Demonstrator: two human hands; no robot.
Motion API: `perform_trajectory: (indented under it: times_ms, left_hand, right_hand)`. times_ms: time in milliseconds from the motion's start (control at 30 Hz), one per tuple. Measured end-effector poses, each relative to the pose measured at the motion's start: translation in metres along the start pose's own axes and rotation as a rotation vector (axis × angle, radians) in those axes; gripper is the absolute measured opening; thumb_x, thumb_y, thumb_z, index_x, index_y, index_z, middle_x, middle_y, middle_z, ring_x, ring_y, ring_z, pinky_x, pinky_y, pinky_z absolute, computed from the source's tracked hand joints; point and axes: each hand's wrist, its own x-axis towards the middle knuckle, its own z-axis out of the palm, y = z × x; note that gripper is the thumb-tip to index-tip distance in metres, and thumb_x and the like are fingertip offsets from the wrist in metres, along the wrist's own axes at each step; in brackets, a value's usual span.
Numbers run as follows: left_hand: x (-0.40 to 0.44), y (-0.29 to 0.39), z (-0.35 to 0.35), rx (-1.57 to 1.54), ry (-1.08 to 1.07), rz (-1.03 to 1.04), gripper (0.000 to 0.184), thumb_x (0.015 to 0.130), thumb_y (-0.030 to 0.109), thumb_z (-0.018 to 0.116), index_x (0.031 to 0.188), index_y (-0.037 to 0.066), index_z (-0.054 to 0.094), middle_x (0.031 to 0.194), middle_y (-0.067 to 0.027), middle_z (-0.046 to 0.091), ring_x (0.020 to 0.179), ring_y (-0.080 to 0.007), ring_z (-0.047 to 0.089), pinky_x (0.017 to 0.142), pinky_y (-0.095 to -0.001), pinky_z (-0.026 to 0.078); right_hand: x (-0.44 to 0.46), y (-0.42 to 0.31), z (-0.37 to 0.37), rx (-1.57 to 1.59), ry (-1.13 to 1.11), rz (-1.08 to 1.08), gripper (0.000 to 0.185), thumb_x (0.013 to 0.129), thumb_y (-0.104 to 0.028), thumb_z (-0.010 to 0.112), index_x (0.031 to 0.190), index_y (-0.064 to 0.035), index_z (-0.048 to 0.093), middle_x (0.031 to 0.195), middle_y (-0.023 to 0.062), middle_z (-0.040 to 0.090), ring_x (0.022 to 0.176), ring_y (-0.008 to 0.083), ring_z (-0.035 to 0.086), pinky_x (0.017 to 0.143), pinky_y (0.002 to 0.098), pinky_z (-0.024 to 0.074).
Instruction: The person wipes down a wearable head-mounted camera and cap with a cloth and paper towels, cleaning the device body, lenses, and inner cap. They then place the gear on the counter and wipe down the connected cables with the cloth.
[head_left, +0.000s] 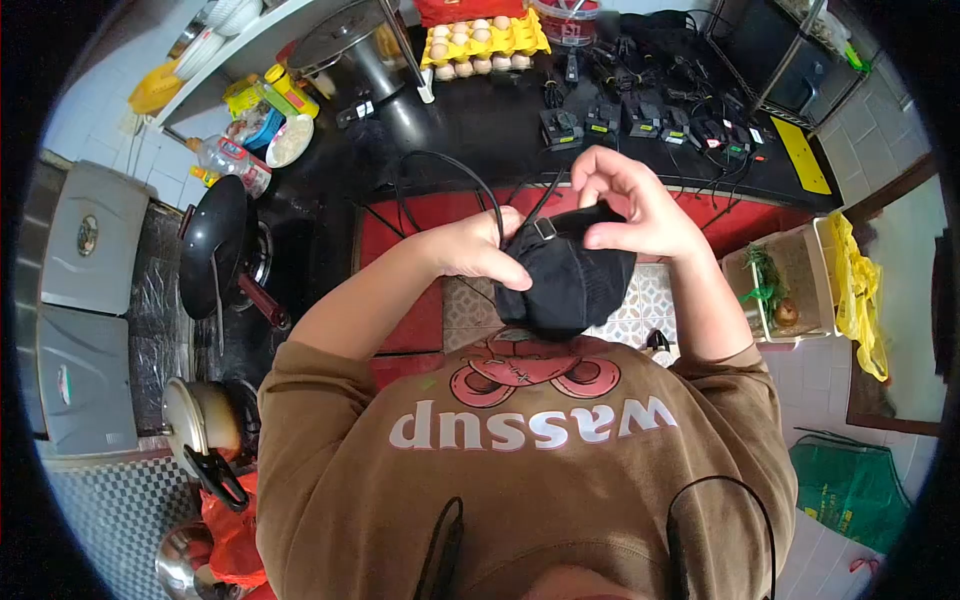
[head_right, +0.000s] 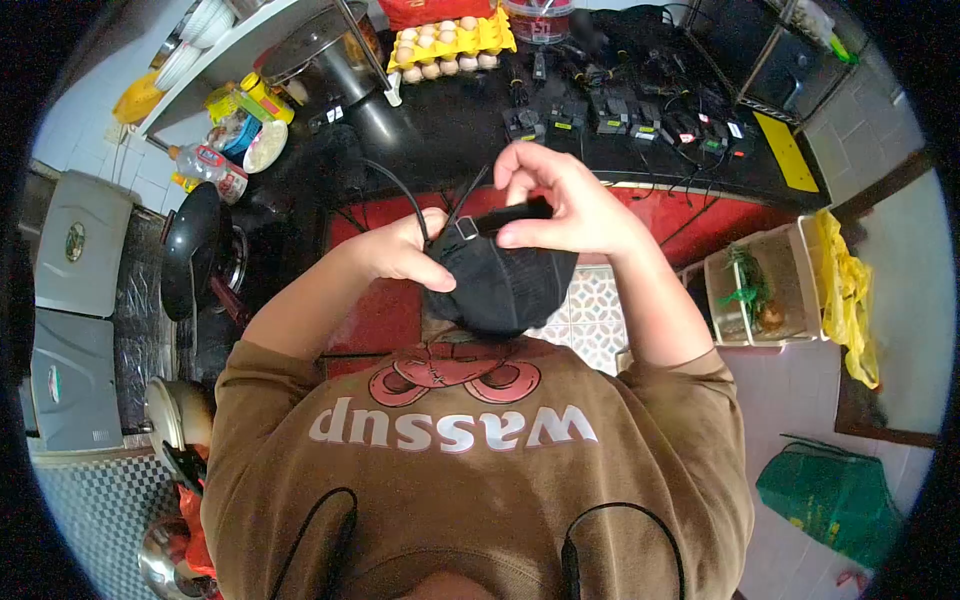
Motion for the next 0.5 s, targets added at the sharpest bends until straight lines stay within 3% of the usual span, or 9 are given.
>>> perform_trajectory:
  times_ms: [33, 100, 267, 333, 433, 500]
  left_hand:
    - [-0.006, 0.008, 0.003, -0.033, 0.040, -0.062, 0.048, 0.065, 0.006, 0.077, 0.108, 0.001, 0.056, 0.096, -0.0021, 0.061, 0.087, -0.0118, 0.059, 0.077, -0.0267, 0.047]
    - [-0.018, 0.023, 0.007, -0.096, 0.119, -0.189, 0.066, 0.059, 0.002, 0.075, 0.121, 0.001, 0.052, 0.109, -0.0058, 0.063, 0.100, -0.0161, 0.060, 0.089, -0.0312, 0.046]
    - [-0.029, 0.008, 0.011, -0.297, 0.194, -0.020, 0.058, 0.055, 0.001, 0.075, 0.110, -0.003, 0.058, 0.096, -0.0059, 0.065, 0.088, -0.0144, 0.061, 0.084, -0.0307, 0.047]
    - [-0.026, 0.000, 0.011, -0.410, 0.044, -0.037, 0.065, 0.050, 0.001, 0.075, 0.112, -0.003, 0.058, 0.100, -0.0077, 0.066, 0.091, -0.0164, 0.062, 0.087, -0.0317, 0.047]
    - [-0.018, -0.021, 0.011, -0.535, -0.110, -0.045, 0.073, 0.045, 0.002, 0.075, 0.115, -0.004, 0.057, 0.105, -0.0094, 0.065, 0.096, -0.0189, 0.062, 0.090, -0.0321, 0.045]
    - [-0.008, -0.039, 0.014, -0.675, -0.264, -0.040, 0.081, 0.041, 0.003, 0.076, 0.119, -0.005, 0.055, 0.111, -0.0112, 0.064, 0.104, -0.0217, 0.060, 0.094, -0.0319, 0.043]
  right_hand:
    - [-0.005, 0.005, -0.003, 0.220, -0.015, 0.095, 0.050, 0.064, -0.025, 0.088, 0.092, -0.0028, 0.054, 0.082, -0.0020, 0.055, 0.077, 0.0091, 0.053, 0.070, 0.0221, 0.0416]
    - [-0.018, 0.019, -0.007, 0.296, -0.042, 0.138, 0.049, 0.065, -0.026, 0.087, 0.091, -0.0025, 0.054, 0.081, -0.0023, 0.055, 0.076, 0.0085, 0.053, 0.069, 0.0223, 0.0411]
    - [-0.044, 0.048, -0.004, 0.459, -0.066, 0.217, 0.042, 0.068, -0.026, 0.084, 0.087, -0.0032, 0.056, 0.080, -0.0018, 0.055, 0.076, 0.0097, 0.053, 0.069, 0.0247, 0.0411]
    - [-0.046, 0.050, -0.004, 0.463, -0.048, 0.217, 0.040, 0.068, -0.026, 0.083, 0.086, -0.0038, 0.056, 0.079, -0.0011, 0.055, 0.077, 0.0108, 0.053, 0.070, 0.0258, 0.0416]
    - [-0.033, 0.048, 0.004, 0.510, 0.222, -0.088, 0.037, 0.071, -0.030, 0.080, 0.083, -0.0060, 0.054, 0.079, 0.0025, 0.054, 0.080, 0.0169, 0.055, 0.074, 0.0290, 0.0436]
    - [-0.016, 0.044, 0.007, 0.543, 0.200, -0.195, 0.033, 0.074, -0.026, 0.078, 0.085, -0.0057, 0.055, 0.084, 0.0041, 0.056, 0.082, 0.0163, 0.055, 0.075, 0.0277, 0.0442]
